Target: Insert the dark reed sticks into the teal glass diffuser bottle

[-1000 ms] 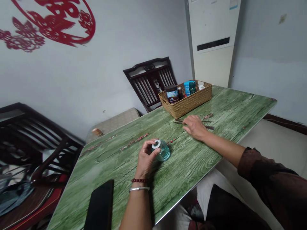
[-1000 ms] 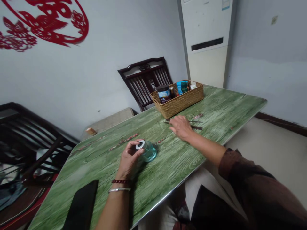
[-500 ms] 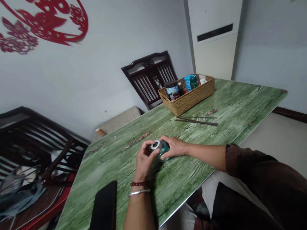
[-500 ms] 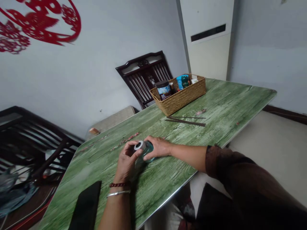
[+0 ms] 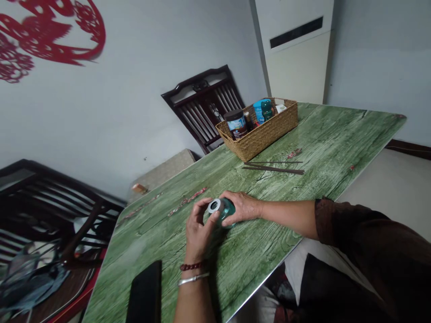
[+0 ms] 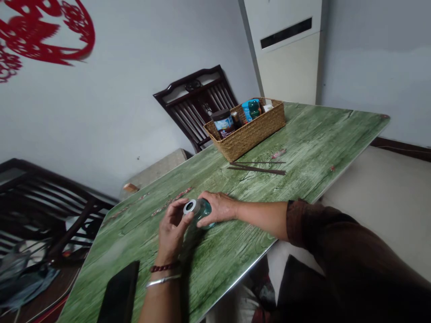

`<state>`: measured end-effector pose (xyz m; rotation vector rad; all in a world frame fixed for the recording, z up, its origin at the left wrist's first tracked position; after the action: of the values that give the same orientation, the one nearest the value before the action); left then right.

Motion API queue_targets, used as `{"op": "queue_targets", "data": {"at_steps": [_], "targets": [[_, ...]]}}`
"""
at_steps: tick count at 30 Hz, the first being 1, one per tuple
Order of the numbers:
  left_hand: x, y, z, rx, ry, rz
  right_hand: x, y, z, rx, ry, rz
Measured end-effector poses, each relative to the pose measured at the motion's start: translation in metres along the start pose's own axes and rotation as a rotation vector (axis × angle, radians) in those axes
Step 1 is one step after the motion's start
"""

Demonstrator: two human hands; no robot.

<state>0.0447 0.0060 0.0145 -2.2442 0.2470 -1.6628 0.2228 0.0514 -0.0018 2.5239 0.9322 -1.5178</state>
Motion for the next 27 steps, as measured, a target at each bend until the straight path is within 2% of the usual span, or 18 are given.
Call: {"op": "queue_targets", "data": {"at_steps": [6,13,19,22,25,27], "targets": [[0.007,0.003,0.0,-0.09,0.057,-0.003,0.001,0.0,0.0,0.016,0.021,0.015],[0.006,0.002,0.003,-0.05,0.013,-0.011,-0.002,0.001,0.0,-0.009,0.03,-0.006],[0.011,0.003,0.009,-0.158,0.109,-0.022,-0.001,0.0,0.0,0.026,0.044,0.02],[0.007,0.0,0.007,-0.068,0.096,0.053,-0.002,0.001,0.001,0.033,0.036,0.025],[0.003,-0.001,0.001,0.062,-0.034,0.117,-0.003,0.002,0.001,0.035,0.044,0.013],[0.004,0.0,-0.002,0.068,-0.119,0.123,-0.004,0.002,0.0,0.04,0.052,0.011]]}}
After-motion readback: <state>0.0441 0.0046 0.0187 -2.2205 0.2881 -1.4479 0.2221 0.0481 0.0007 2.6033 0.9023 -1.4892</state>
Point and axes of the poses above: each hand's wrist, its own y-axis away from the middle knuckle, its own z-axis out of the palm, x = y × z, the point moved 4 cm from there along -y, towards the middle knuckle, and after that the axes turned 2 degrees about z, right-handed, at the moved point
